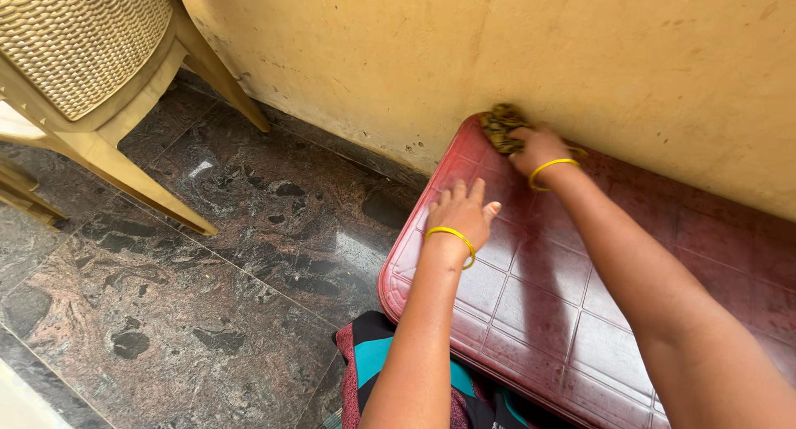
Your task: The person wipes the surface of a red plastic table using a patterned cloth, then dips the cloth into a bucket of water and wrings it out.
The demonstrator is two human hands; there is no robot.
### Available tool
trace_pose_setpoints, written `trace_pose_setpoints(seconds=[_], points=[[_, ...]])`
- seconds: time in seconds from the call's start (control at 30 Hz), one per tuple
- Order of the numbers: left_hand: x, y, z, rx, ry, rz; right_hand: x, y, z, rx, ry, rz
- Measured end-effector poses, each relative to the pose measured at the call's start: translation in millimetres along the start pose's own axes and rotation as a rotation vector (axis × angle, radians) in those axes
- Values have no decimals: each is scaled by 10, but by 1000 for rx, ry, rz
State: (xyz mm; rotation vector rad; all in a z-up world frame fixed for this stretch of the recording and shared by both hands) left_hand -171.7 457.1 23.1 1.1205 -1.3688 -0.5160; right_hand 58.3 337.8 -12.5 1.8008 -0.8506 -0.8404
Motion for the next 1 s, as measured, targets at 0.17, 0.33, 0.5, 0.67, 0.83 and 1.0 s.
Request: trace_pose_setpoints(seconds=[0.17,0.33,0.5,0.67,0.83,1.0], points=[[-165,-32,-43,90,12,-53,-556,369,616,-87,266,-26],[-203,34,-11,46,22,-61,-796,876,1523,-486,329,-97],[-265,75,9,-1,40,-15,-695,1385,1994,-1073,444,29],[-308,117,5,-18,63,4,-19,1534,1159,-713,82,-163],[-323,217,1,-30,86,46,503,1208,696,-377,-334,-345],[-375,229,-8,-13,92,65,-146,586,1048,-378,-42,-10]])
Point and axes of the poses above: each hand's wrist, its own z-axis away from the middle knuckle, its own y-axis out of the back of the hand, x = y × z, the point moved 3 cm from there along -z, towards the middle knuckle, and after that the axes turned 13 degrees about x, right-handed, at the moved point
